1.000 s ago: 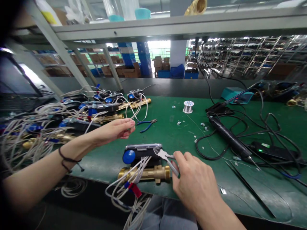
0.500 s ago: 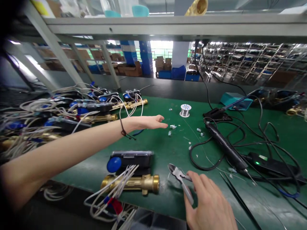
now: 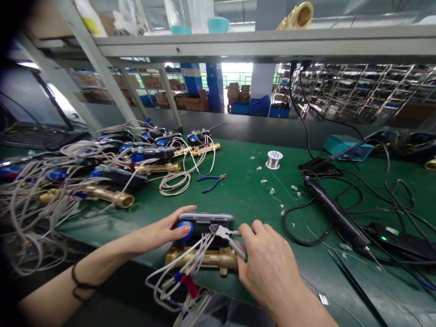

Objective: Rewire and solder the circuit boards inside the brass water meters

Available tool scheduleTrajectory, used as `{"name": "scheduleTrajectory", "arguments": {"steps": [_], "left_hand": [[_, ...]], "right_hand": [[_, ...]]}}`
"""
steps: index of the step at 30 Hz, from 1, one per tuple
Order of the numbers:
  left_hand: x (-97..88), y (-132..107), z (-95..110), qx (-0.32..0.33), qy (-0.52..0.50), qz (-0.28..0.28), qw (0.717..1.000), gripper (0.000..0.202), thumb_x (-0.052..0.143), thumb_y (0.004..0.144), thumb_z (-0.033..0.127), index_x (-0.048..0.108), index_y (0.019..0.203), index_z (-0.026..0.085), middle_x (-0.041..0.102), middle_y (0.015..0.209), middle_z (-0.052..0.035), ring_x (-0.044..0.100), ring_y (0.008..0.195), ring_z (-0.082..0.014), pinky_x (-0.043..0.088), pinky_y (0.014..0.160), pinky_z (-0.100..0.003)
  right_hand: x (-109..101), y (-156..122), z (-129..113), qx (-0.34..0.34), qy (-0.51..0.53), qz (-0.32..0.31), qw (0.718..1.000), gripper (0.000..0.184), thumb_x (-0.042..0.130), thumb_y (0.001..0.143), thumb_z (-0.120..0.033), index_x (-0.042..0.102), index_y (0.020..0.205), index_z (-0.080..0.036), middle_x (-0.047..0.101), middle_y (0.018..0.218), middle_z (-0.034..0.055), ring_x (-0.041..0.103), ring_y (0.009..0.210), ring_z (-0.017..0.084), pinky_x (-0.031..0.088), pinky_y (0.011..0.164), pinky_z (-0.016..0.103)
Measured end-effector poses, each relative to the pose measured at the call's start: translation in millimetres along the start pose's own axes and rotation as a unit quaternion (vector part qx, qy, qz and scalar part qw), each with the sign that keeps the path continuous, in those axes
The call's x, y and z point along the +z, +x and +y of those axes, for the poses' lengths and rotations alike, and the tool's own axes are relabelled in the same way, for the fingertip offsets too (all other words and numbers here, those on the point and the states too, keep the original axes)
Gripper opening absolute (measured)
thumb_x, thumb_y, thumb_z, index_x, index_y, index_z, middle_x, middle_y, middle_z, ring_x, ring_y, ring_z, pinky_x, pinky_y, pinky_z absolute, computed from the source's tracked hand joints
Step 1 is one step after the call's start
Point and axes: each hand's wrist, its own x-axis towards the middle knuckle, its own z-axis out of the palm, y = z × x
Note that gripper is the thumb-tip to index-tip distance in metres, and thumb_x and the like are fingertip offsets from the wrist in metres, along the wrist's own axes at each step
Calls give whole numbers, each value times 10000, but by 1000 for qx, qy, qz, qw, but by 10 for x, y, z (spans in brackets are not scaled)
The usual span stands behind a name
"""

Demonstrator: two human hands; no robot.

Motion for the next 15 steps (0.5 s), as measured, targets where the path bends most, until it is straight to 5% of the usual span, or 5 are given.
{"name": "scheduleTrajectory", "arguments": {"steps": [6, 15], "left_hand": [[156, 36, 12, -29, -73, 27, 997, 895, 735, 620, 549, 346, 1315, 140, 557, 1218, -120, 522, 1129, -261, 412, 954, -345], [224, 94, 10, 23, -69, 54, 996, 585, 722, 586, 528, 519, 967, 133, 604, 795, -17, 577, 790, -216, 435, 684, -300]], "right_hand": [[-195, 98, -232, 24, -74, -49, 996, 180, 456, 804, -242, 587, 926, -228, 610, 861, 55, 629, 765, 237, 339, 559, 284], [-97, 140, -420, 110, -66, -95, 987, 115, 444, 782, -222, 540, 845, -214, 660, 804, 64, 644, 729, 247, 282, 538, 287]]}}
